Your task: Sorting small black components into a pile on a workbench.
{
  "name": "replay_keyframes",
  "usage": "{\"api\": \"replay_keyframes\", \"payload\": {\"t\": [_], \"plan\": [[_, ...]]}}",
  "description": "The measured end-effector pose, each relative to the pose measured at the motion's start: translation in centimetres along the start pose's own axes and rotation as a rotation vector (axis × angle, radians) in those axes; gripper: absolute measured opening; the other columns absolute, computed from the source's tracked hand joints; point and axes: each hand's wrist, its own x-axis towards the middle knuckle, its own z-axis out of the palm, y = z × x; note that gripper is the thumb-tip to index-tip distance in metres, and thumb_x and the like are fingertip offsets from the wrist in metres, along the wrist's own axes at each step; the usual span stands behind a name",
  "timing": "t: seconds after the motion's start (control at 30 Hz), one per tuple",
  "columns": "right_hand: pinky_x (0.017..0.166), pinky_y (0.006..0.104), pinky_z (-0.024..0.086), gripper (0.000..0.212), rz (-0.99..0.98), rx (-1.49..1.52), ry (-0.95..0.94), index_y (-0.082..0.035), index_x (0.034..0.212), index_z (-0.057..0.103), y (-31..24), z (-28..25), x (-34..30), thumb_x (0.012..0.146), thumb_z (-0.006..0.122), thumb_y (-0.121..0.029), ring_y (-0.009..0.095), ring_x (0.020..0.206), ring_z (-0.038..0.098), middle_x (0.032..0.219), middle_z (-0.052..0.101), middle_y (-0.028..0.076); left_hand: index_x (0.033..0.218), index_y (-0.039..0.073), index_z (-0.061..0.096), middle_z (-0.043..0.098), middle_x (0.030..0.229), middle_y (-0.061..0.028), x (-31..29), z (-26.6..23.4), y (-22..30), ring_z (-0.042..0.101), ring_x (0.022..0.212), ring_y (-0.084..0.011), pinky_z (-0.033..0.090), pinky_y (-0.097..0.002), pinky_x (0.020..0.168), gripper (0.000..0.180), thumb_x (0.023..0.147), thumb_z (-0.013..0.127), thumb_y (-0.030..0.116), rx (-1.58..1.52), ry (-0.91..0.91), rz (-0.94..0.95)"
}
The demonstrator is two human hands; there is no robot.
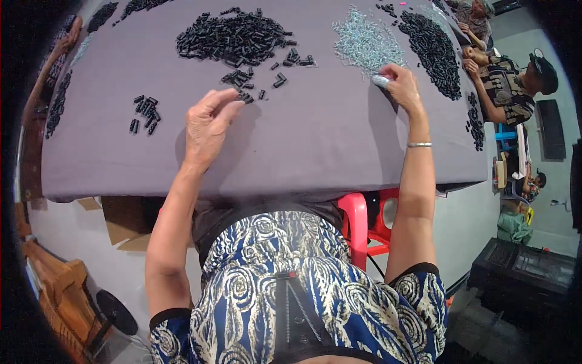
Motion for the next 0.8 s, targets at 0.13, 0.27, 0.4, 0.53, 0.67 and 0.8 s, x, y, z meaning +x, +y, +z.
{"api": "replay_keyframes", "payload": {"t": [0.13, 0.27, 0.4, 0.53, 0.67, 0.8], "plan": [[0.066, 0.0313, 0.048, 0.022, -0.155, 0.043, -0.036, -0.006, 0.092, 0.066, -3.4, 1.9, 0.9, 0.075, 0.070, -0.019, 0.019, 0.070, 0.061, 0.079, 0.066, 0.008, 0.095, -0.002, 0.067, 0.054, 0.075, 0.0030, -0.1, 0.2, 0.5, 0.049, 0.065, -0.0045, 0.040, -0.0200, 0.059, 0.015, 0.081, 0.067, 0.004, -0.030, 0.038, -0.030], [0.068, 0.0304, 0.049, 0.020, -0.294, 0.060, -0.003, -0.007, 0.094, 0.067, -5.9, 4.3, 3.0, 0.078, 0.069, -0.018, 0.018, 0.073, 0.062, 0.081, 0.067, 0.007, 0.095, -0.002, 0.067, 0.055, 0.076, 0.0026, -0.1, 0.3, 0.5, 0.050, 0.066, -0.0053, 0.041, -0.0201, 0.060, 0.016, 0.081, 0.067, 0.004, -0.032, 0.037, -0.026], [0.067, 0.0255, 0.049, 0.018, -0.190, 0.199, 0.060, -0.008, 0.096, 0.068, -7.7, 4.4, 3.8, 0.079, 0.066, -0.010, 0.013, 0.071, 0.062, 0.080, 0.068, 0.006, 0.096, -0.001, 0.067, 0.055, 0.077, 0.0020, -0.3, 0.1, 0.6, 0.051, 0.066, -0.0060, 0.042, -0.0201, 0.061, 0.016, 0.081, 0.066, 0.005, 0.000, 0.015, -0.050], [0.064, 0.0233, 0.047, 0.017, -0.168, 0.260, 0.065, -0.006, 0.097, 0.068, -7.5, 3.6, 3.0, 0.080, 0.062, -0.004, 0.008, 0.070, 0.058, 0.078, 0.067, 0.003, 0.096, 0.000, 0.067, 0.055, 0.077, 0.0011, -0.2, 0.2, 1.1, 0.053, 0.067, -0.0067, 0.042, -0.0207, 0.062, 0.016, 0.082, 0.066, 0.006, -0.012, 0.002, -0.036], [0.063, 0.0214, 0.045, 0.011, -0.154, 0.339, -0.101, -0.002, 0.093, 0.067, -6.6, 2.0, 1.2, 0.084, 0.064, -0.007, 0.006, 0.069, 0.056, 0.074, 0.063, -0.001, 0.097, -0.001, 0.067, 0.056, 0.078, 0.0006, 0.0, 0.1, 1.0, 0.053, 0.070, -0.0070, 0.043, -0.0208, 0.063, 0.017, 0.082, 0.066, 0.006, 0.022, -0.009, -0.002], [0.057, 0.0216, 0.041, 0.013, -0.109, 0.332, -0.355, -0.001, 0.085, 0.065, -7.3, 0.4, -1.4, 0.081, 0.070, -0.012, 0.006, 0.064, 0.050, 0.069, 0.058, -0.002, 0.097, -0.001, 0.067, 0.057, 0.079, -0.0001, 0.1, -0.2, 0.2, 0.054, 0.071, -0.0073, 0.043, -0.0206, 0.065, 0.017, 0.082, 0.066, 0.006, 0.011, 0.004, 0.010]]}}
